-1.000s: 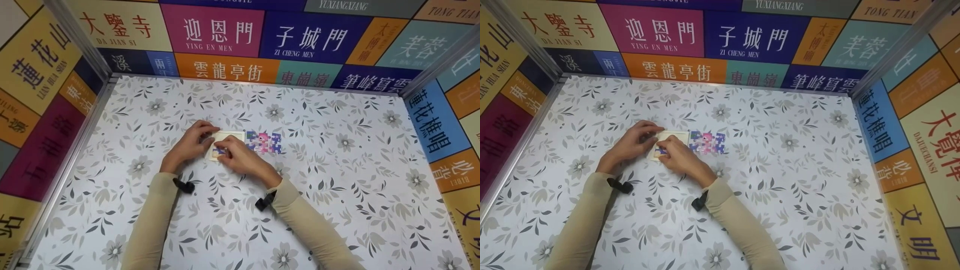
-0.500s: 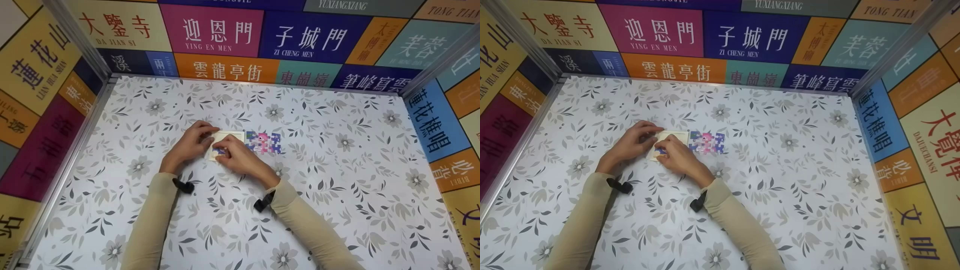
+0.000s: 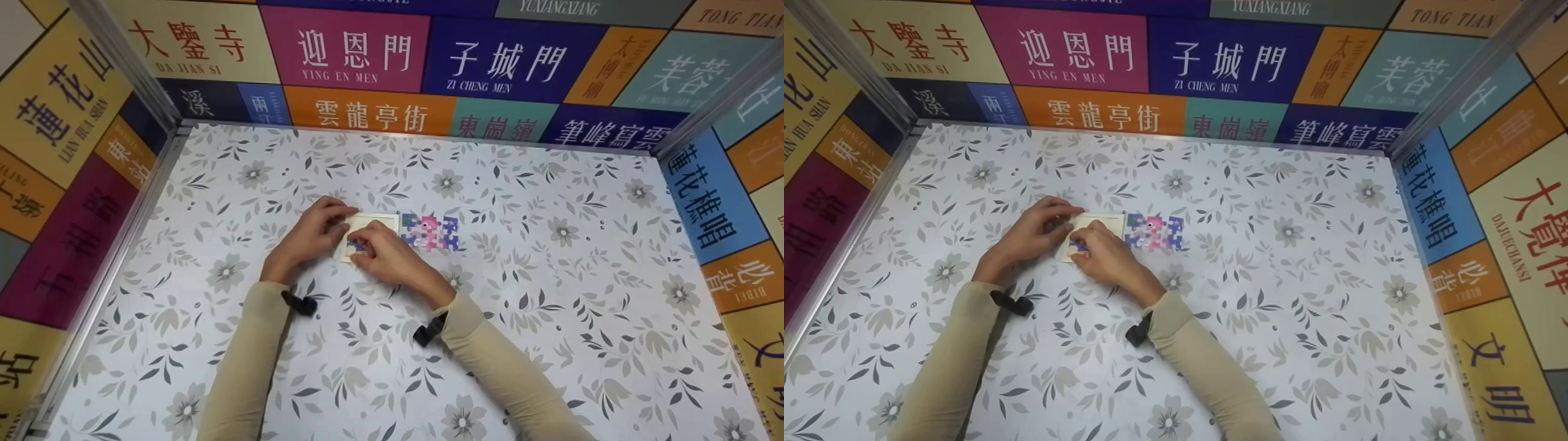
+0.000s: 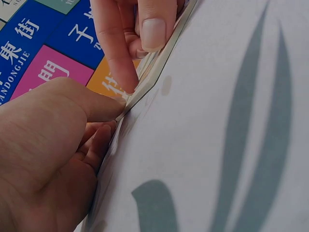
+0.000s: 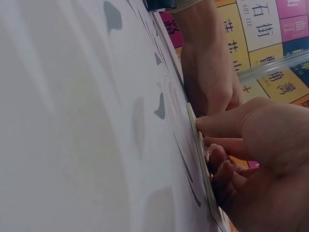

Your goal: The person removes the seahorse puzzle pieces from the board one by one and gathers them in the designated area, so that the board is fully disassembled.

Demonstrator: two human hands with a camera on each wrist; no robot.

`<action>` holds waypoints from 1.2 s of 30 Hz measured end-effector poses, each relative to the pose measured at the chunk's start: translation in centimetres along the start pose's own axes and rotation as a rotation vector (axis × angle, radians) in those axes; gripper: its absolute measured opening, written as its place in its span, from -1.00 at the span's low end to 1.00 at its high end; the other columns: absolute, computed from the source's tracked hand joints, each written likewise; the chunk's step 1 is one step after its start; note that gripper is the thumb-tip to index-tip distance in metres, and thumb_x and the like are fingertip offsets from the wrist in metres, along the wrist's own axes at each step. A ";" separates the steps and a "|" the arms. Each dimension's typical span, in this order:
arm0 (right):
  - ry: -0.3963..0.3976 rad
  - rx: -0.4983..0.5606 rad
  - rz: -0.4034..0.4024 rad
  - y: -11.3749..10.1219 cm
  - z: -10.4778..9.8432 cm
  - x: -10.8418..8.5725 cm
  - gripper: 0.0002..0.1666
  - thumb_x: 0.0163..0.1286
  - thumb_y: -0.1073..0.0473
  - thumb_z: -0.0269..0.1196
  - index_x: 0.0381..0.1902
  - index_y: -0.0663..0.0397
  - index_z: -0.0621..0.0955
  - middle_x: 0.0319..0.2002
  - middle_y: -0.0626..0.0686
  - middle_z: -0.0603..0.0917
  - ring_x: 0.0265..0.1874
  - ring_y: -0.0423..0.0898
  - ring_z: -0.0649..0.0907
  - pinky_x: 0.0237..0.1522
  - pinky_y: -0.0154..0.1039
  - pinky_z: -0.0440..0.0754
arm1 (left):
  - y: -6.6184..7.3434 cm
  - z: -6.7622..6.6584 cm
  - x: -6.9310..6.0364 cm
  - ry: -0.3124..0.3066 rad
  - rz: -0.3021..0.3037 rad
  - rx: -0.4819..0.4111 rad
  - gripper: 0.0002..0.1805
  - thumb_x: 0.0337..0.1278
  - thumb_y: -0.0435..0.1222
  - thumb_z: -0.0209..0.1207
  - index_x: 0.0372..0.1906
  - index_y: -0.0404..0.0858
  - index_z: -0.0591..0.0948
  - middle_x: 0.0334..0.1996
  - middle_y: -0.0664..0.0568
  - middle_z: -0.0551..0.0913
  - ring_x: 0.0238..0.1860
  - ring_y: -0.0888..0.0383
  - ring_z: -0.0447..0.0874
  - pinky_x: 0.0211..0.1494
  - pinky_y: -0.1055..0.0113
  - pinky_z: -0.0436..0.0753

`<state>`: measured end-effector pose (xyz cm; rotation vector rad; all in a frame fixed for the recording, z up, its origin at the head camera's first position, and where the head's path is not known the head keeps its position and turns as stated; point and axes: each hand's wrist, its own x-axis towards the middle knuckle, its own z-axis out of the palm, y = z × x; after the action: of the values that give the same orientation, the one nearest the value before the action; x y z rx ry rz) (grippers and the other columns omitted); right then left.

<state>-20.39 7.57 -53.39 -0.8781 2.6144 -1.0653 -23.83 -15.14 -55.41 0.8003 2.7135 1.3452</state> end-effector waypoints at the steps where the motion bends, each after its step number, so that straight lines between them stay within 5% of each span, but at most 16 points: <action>1: 0.003 0.000 0.000 0.0 0.0 0.0 -0.54 0.46 0.16 0.41 0.28 0.13 0.72 0.00 0.16 0.63 -0.27 -0.08 0.59 -0.09 -0.15 0.59 | 0.0 0.0 0.0 -0.001 -0.001 0.001 -0.61 0.51 -0.44 0.22 0.33 -0.32 0.70 0.19 -0.25 0.59 0.10 -0.14 0.63 0.27 -0.01 0.63; 36: -0.009 -0.036 -0.016 -0.4 0.1 -0.3 -0.43 0.46 0.13 0.42 0.39 0.06 0.68 0.06 0.08 0.66 -0.26 -0.13 0.63 -0.12 -0.19 0.62 | 0.2 -0.1 -0.1 -0.012 -0.020 0.002 -0.61 0.53 -0.42 0.21 0.35 -0.31 0.69 0.21 -0.25 0.58 0.15 -0.15 0.63 0.32 -0.02 0.62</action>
<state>-19.92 7.51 -53.21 -0.9104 2.6317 -1.0191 -23.68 -15.09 -55.21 0.7772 2.7069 1.3295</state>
